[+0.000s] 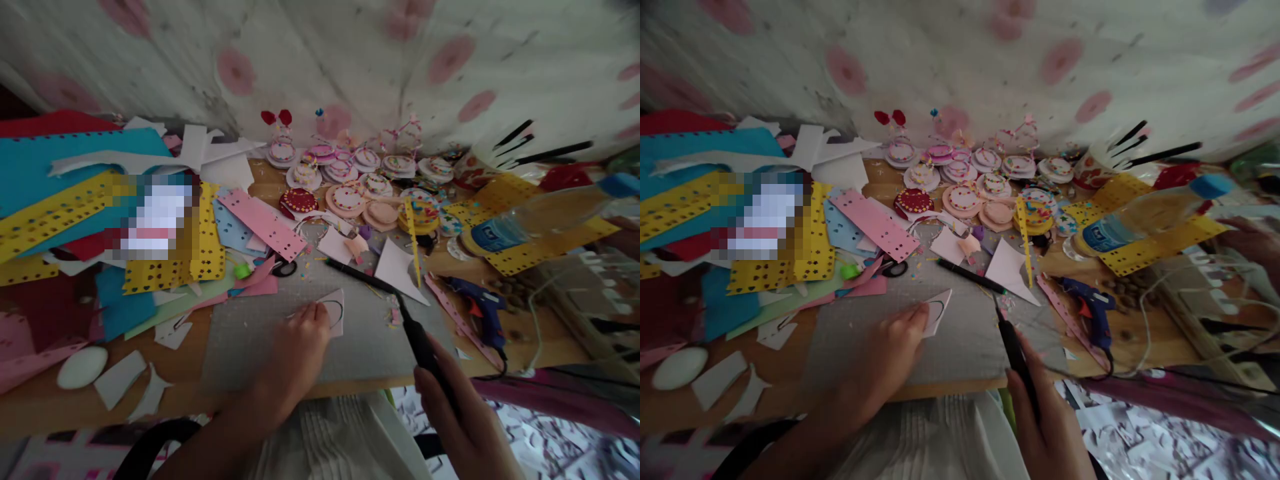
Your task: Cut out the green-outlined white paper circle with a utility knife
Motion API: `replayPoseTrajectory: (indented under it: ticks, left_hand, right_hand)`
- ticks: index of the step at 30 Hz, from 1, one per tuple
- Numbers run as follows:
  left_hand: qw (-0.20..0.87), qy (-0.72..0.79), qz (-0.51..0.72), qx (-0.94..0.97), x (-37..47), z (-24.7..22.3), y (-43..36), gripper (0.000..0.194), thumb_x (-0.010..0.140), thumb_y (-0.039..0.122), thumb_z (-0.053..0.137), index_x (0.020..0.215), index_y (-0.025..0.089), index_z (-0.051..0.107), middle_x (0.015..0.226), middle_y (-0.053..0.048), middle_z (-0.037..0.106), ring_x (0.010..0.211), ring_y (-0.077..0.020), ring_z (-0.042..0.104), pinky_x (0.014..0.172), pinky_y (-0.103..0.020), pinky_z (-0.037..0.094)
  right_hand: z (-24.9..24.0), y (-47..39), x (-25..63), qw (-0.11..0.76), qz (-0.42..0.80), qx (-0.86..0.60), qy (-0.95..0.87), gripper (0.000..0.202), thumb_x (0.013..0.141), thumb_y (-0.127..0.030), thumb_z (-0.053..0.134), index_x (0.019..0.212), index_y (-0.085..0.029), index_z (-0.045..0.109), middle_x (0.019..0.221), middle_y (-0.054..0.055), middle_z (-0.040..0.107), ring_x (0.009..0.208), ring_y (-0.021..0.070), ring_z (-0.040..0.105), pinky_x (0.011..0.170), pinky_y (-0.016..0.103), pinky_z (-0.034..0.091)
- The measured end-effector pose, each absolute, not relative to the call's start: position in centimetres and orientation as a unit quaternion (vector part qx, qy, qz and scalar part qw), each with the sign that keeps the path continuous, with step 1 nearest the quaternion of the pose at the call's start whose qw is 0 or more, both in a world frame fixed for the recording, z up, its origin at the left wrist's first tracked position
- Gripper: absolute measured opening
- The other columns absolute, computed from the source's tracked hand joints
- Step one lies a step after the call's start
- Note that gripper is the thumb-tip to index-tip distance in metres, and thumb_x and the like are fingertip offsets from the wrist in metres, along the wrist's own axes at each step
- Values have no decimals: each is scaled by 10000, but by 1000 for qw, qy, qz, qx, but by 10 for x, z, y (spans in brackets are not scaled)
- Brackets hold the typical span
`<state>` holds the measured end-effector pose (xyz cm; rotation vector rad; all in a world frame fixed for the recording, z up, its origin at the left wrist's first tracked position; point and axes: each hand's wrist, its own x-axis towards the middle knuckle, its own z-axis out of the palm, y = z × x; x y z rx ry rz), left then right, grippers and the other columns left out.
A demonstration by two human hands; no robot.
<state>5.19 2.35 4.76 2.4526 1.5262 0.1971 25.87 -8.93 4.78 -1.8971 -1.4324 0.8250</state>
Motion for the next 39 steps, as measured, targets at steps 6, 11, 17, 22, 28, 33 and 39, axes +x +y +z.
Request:
replayPoseTrajectory:
  ticks: [6, 11, 17, 22, 28, 33, 39]
  left_hand:
    - [-42, 404, 303, 862, 15, 45, 15, 409, 848, -37, 369, 1145, 60, 633, 1139, -157, 702, 1072, -234, 668, 900, -345, 568]
    - [-53, 361, 287, 886, -11, 67, 1, 385, 929, 18, 351, 1260, 18, 548, 1238, -194, 642, 1227, -260, 563, 983, -366, 516]
    - [-30, 311, 291, 904, -9, 76, -11, 364, 959, 80, 399, 1301, 21, 510, 1251, -178, 638, 1296, -251, 490, 1042, -370, 476]
    - [8, 306, 295, 905, -3, 81, -13, 410, 970, 78, 353, 1366, 43, 453, 1283, -151, 622, 1297, -229, 488, 1068, -351, 455]
    - [55, 300, 302, 903, 3, 79, -10, 439, 989, 99, 294, 1413, 61, 401, 1338, -141, 582, 1313, -231, 469, 1081, -358, 441]
    - [81, 308, 308, 896, 6, 72, -12, 470, 992, 98, 289, 1461, 95, 323, 1364, -116, 564, 1318, -212, 464, 1091, -346, 427]
    - [123, 307, 302, 894, 3, 73, -12, 492, 990, 122, 297, 1482, 133, 285, 1379, -108, 548, 1299, -213, 489, 1075, -353, 443]
  right_hand:
    - [17, -38, 255, 265, 212, -693, -637, 474, 917, -323, 439, 1367, -177, 454, 1253, 169, 591, 1193, 293, 547, 986, 506, 450]
    - [52, -14, 225, 367, 268, -624, -636, 280, 869, -422, 553, 1016, -187, 599, 976, 112, 609, 929, 242, 573, 831, 406, 488]
    - [84, -15, 200, 292, 741, -350, -494, 453, 842, -613, 538, 733, -174, 537, 604, -23, 487, 508, 79, 416, 470, 202, 380]
    - [83, -19, 196, 312, 793, -302, -428, 360, 863, -473, 603, 711, -149, 564, 571, -33, 471, 455, 41, 385, 416, 161, 325]
    - [82, -25, 201, 323, 793, -313, -410, 422, 832, -527, 622, 684, -133, 595, 472, -42, 446, 372, 32, 368, 347, 151, 279]
    - [80, -26, 205, 303, 796, -321, -416, 430, 841, -534, 606, 705, -126, 617, 504, -11, 500, 405, 48, 445, 365, 144, 335]
    - [87, -24, 209, 288, 766, -323, -475, 399, 898, -486, 538, 701, -151, 628, 533, -5, 492, 437, 66, 447, 380, 168, 336]
